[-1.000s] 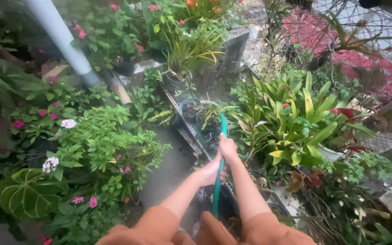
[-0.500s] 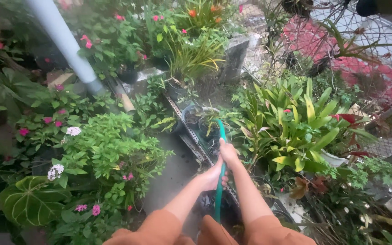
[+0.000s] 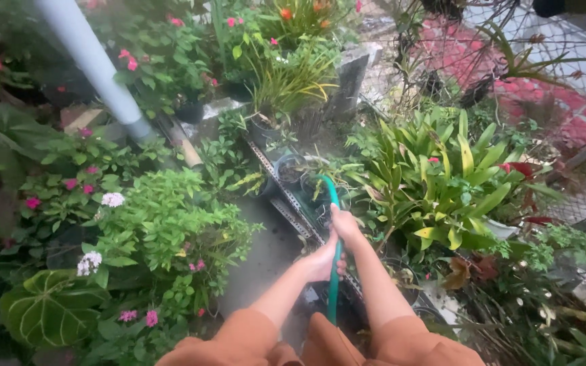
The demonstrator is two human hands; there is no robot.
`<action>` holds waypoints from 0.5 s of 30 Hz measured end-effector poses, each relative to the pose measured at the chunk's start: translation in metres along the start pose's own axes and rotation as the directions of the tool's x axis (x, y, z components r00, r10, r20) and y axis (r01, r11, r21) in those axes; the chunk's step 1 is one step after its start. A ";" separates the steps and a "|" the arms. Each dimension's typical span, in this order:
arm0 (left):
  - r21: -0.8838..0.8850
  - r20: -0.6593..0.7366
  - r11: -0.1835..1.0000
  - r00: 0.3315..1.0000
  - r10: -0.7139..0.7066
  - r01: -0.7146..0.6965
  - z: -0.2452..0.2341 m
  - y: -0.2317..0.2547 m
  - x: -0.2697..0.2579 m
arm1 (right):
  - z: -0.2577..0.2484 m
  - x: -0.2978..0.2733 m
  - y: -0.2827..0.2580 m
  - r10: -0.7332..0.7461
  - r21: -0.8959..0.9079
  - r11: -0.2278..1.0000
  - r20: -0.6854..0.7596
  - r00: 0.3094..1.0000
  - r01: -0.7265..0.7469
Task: Watering various potted plants in an outdoor garden area using a hose.
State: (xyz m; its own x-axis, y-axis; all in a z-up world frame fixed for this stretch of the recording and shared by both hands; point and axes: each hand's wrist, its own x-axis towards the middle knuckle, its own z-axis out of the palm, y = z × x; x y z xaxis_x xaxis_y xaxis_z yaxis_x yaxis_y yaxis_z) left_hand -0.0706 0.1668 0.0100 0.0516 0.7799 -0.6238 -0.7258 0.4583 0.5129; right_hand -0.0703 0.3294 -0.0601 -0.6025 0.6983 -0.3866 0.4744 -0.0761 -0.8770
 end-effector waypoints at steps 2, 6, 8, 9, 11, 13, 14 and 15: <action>-0.028 0.017 1.000 1.000 0.007 -0.007 -0.003 -0.001 0.004 | 0.001 0.006 0.009 0.003 0.012 1.000 0.010 1.000 -0.003; -0.038 0.026 0.999 0.999 -0.019 0.020 -0.006 -0.002 0.003 | 0.003 0.012 0.015 0.032 -0.012 0.999 -0.020 0.999 -0.032; -0.031 0.046 0.999 0.999 -0.009 0.010 -0.012 -0.002 0.004 | 0.006 0.000 0.003 0.051 -0.018 0.998 -0.040 0.998 -0.052; -0.025 0.066 1.000 0.998 0.003 -0.001 -0.015 -0.002 0.006 | 0.006 -0.006 -0.002 0.070 -0.024 0.997 -0.060 0.996 -0.071; 0.001 0.073 1.000 0.997 -0.019 0.019 -0.013 0.000 0.001 | 0.006 -0.003 0.004 0.058 0.009 0.998 -0.050 0.997 -0.058; 0.027 0.082 0.999 0.996 -0.040 0.038 -0.008 0.002 -0.004 | 0.004 0.000 0.012 0.046 0.041 0.998 -0.041 0.998 -0.045; 0.026 0.089 0.998 0.994 -0.064 0.062 -0.005 0.002 -0.006 | 0.001 0.003 0.017 0.027 0.053 0.998 -0.020 0.999 -0.025; 0.022 0.097 0.996 0.992 -0.087 0.085 -0.001 0.002 -0.008 | -0.001 0.005 0.022 0.007 0.064 0.998 0.002 1.000 -0.007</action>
State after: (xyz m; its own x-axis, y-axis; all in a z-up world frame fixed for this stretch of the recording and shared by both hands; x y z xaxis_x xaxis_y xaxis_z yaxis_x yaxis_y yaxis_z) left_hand -0.0730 0.1613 0.0155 0.1804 0.7747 -0.6060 -0.7033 0.5323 0.4712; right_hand -0.0618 0.3317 -0.0813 -0.6007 0.6962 -0.3930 0.4363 -0.1263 -0.8909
